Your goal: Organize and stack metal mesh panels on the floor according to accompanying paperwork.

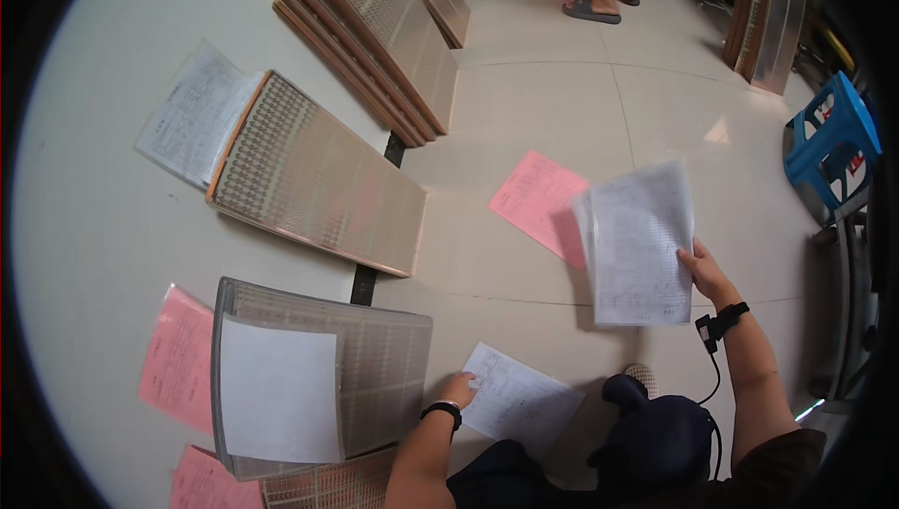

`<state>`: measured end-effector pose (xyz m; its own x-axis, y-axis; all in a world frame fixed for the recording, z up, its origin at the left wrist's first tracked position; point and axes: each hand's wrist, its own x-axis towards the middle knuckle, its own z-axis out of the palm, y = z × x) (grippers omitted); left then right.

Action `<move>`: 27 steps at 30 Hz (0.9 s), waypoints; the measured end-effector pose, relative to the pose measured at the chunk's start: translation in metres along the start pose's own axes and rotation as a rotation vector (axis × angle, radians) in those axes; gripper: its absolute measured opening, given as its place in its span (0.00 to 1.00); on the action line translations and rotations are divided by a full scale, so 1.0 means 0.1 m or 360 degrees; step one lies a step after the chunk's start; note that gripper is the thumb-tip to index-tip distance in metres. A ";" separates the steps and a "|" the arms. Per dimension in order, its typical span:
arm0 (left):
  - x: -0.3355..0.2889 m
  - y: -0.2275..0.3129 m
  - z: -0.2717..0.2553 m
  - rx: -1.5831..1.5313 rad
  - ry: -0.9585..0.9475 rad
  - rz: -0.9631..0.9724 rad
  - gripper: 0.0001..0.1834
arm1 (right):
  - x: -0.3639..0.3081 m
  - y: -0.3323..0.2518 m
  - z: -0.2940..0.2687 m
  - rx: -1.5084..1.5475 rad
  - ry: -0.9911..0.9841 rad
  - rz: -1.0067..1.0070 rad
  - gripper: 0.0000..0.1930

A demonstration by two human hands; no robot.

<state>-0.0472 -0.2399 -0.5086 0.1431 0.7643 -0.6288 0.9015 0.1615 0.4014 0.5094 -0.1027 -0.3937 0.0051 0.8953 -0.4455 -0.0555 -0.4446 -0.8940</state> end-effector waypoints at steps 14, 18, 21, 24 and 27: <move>0.17 0.36 -0.07 -0.0357 -0.0104 0.0186 0.15 | 0.20 1.37 -0.46 -0.0429 0.0738 0.0204 0.21; 0.19 0.15 0.01 -0.0268 -0.0049 0.0144 0.15 | 0.13 1.24 -0.36 -0.0496 0.0865 0.0307 0.20; 0.18 -0.04 0.03 -0.0141 0.0050 0.0126 0.15 | 0.15 1.29 -0.48 -0.0286 0.0780 0.0314 0.19; 0.19 0.06 -0.03 -0.0179 0.0004 0.0071 0.15 | 0.15 1.37 -0.51 0.0287 0.0629 0.0297 0.17; 0.19 0.25 -0.07 -0.0297 -0.0062 0.0095 0.15 | 0.10 1.34 -0.34 0.0857 0.0486 0.0253 0.18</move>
<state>-0.0246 -0.2169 -0.5060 0.2128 0.7518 -0.6241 0.8003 0.2323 0.5528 0.5365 -0.1544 -0.5191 0.2354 0.7357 -0.6351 -0.5727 -0.4229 -0.7022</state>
